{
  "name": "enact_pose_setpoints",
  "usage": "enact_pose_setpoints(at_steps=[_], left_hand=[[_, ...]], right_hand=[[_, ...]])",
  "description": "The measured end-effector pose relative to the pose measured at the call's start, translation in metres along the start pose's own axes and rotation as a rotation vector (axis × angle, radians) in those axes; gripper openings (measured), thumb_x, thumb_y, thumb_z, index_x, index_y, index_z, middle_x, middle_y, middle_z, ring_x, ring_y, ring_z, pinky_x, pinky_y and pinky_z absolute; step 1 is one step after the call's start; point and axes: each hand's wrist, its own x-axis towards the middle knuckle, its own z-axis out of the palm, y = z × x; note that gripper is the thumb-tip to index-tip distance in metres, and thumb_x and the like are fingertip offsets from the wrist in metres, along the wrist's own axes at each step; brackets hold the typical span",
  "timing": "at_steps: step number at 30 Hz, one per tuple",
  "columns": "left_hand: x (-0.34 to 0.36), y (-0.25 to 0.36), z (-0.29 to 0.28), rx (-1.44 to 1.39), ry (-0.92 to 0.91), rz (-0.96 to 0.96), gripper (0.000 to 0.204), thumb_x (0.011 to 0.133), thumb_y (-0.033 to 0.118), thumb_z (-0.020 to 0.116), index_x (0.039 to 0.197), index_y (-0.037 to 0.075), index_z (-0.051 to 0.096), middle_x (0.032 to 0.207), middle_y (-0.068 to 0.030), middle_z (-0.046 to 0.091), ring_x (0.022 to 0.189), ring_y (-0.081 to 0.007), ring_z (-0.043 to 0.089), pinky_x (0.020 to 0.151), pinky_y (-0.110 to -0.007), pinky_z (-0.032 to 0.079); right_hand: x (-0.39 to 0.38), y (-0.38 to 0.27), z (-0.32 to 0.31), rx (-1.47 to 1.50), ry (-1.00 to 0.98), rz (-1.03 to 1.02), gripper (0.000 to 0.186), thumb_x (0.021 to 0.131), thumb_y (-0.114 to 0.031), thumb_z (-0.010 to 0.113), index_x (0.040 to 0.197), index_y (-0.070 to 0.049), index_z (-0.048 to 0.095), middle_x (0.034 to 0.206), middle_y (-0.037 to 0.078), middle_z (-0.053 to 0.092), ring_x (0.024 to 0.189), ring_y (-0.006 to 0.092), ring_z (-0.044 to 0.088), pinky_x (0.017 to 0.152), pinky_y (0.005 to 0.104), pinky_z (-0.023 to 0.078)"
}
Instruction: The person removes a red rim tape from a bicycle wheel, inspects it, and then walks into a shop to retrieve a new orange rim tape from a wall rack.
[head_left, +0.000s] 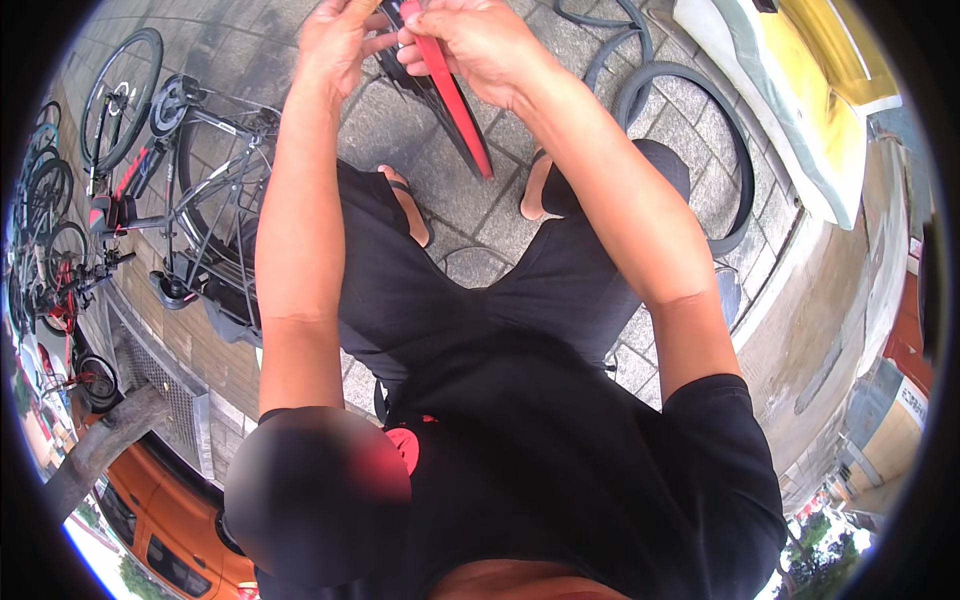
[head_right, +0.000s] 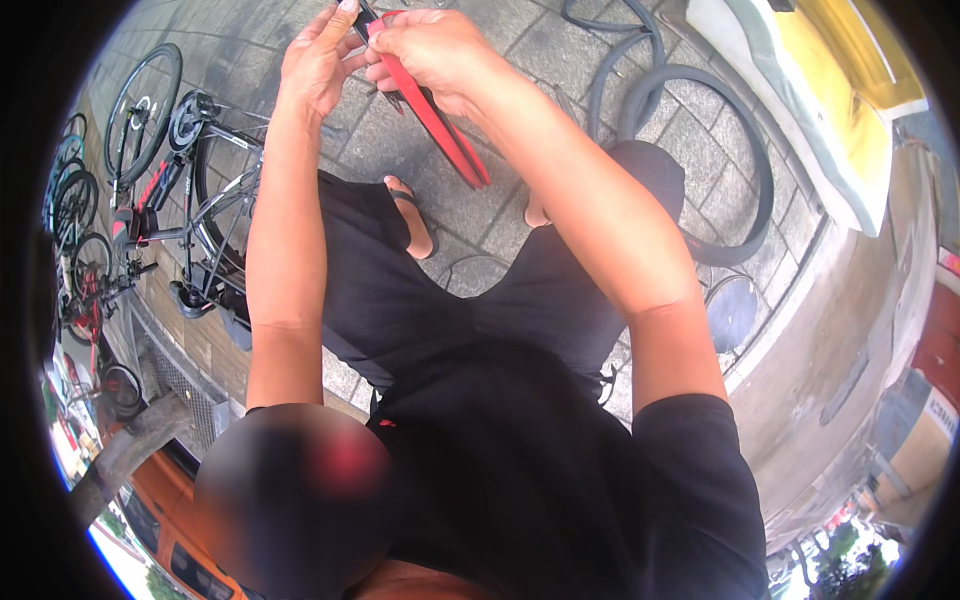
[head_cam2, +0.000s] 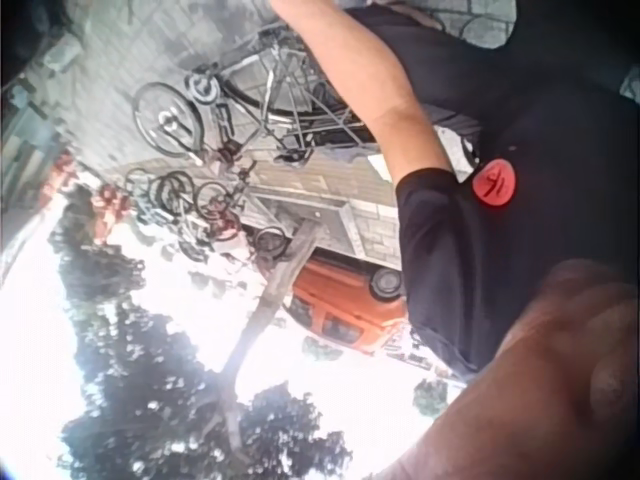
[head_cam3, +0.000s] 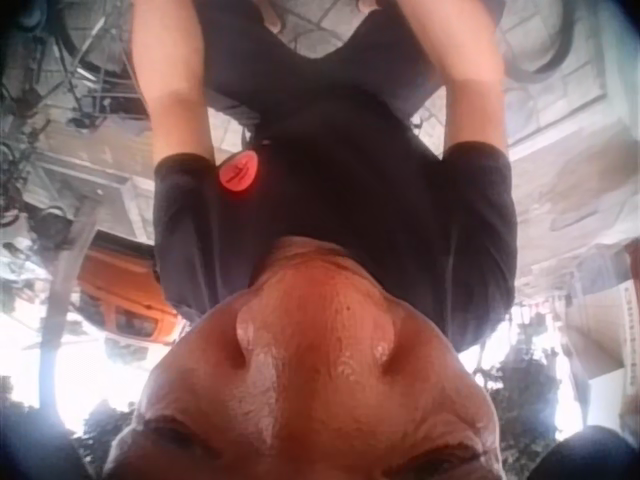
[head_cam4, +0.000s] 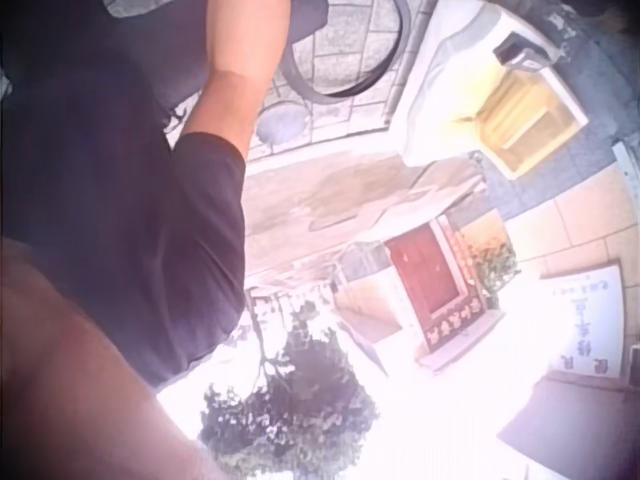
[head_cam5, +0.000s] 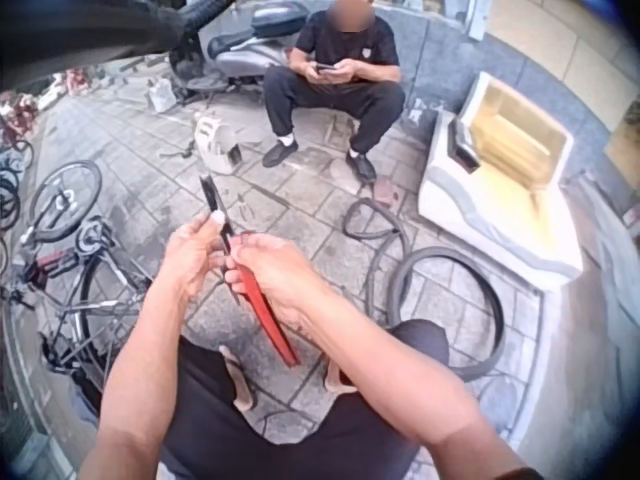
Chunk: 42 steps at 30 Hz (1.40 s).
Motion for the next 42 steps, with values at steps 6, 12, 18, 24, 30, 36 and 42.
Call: enact_pose_setpoints(at_steps=[6,12,18,24,30,36,42], left_hand=[[-0.002,-0.006,-0.004,0.004,0.005,-0.005,0.052,0.103,0.037,0.065,0.138,0.001,0.054,0.118,-0.0126,0.065,0.098,-0.0232,0.065,0.081,-0.038,0.056],[-0.066,-0.036,0.009,0.030,-0.092,-0.154,0.078,0.099,0.064,0.057,0.144,0.000,0.050,0.144,-0.0169,0.051,0.129,-0.0327,0.050,0.101,-0.050,0.048],[-0.072,-0.078,0.015,0.646,-0.054,0.056,0.083,0.088,0.035,0.083,0.149,-0.001,0.041,0.128,-0.0156,0.056,0.113,-0.0216,0.060,0.093,-0.037,0.053],[-0.051,-0.055,0.002,0.313,-0.107,-0.060,0.073,0.092,0.011,0.077,0.151,0.004,0.034,0.134,-0.0139,0.055,0.104,-0.0220,0.067,0.087,-0.036,0.056],[-0.016,-0.034,-0.009,0.185,-0.212,-0.047,0.064,0.095,0.007,0.073,0.149,0.009,0.037,0.136,-0.0108,0.054,0.106,-0.0268,0.070,0.089,-0.045,0.058],[0.015,-0.025,-0.022,0.057,-0.252,0.033,0.078,0.096,0.001,0.065,0.161,0.011,0.023,0.142,-0.0124,0.054,0.099,-0.0206,0.069,0.083,-0.037,0.059],[0.034,-0.027,-0.028,0.201,-0.120,0.176,0.085,0.092,-0.003,0.060,0.165,0.009,0.017,0.138,-0.0126,0.060,0.090,-0.0140,0.069,0.069,-0.027,0.055]], right_hand=[[0.016,0.000,-0.002,-0.056,0.002,-0.010,0.010,0.100,-0.010,0.061,0.102,-0.001,0.065,0.087,0.009,0.069,0.071,0.0164,0.066,0.063,0.0289,0.056],[0.051,-0.003,-0.009,-0.054,-0.029,-0.026,0.013,0.099,-0.013,0.062,0.098,0.000,0.065,0.085,0.010,0.068,0.070,0.0185,0.066,0.063,0.0328,0.058],[0.097,-0.019,0.009,-0.023,0.002,0.024,0.016,0.098,-0.013,0.061,0.093,0.001,0.065,0.083,0.013,0.068,0.070,0.0226,0.067,0.064,0.0356,0.060],[0.158,-0.027,0.033,0.048,0.008,0.047,0.012,0.091,-0.004,0.058,0.083,0.004,0.062,0.073,0.016,0.065,0.057,0.0263,0.065,0.053,0.0389,0.059],[0.211,-0.039,0.041,0.061,0.025,-0.025,0.011,0.088,-0.003,0.057,0.082,0.006,0.061,0.073,0.019,0.063,0.060,0.0290,0.065,0.055,0.0394,0.060],[0.256,-0.061,0.061,-0.092,0.106,-0.115,0.011,0.089,-0.003,0.056,0.092,0.005,0.063,0.075,0.020,0.064,0.065,0.0314,0.067,0.054,0.0391,0.060],[0.251,-0.092,0.079,-1.143,0.211,-0.324,0.035,0.094,-0.029,0.064,0.106,0.003,0.074,0.095,0.017,0.075,0.078,0.0244,0.072,0.075,0.0406,0.058]])
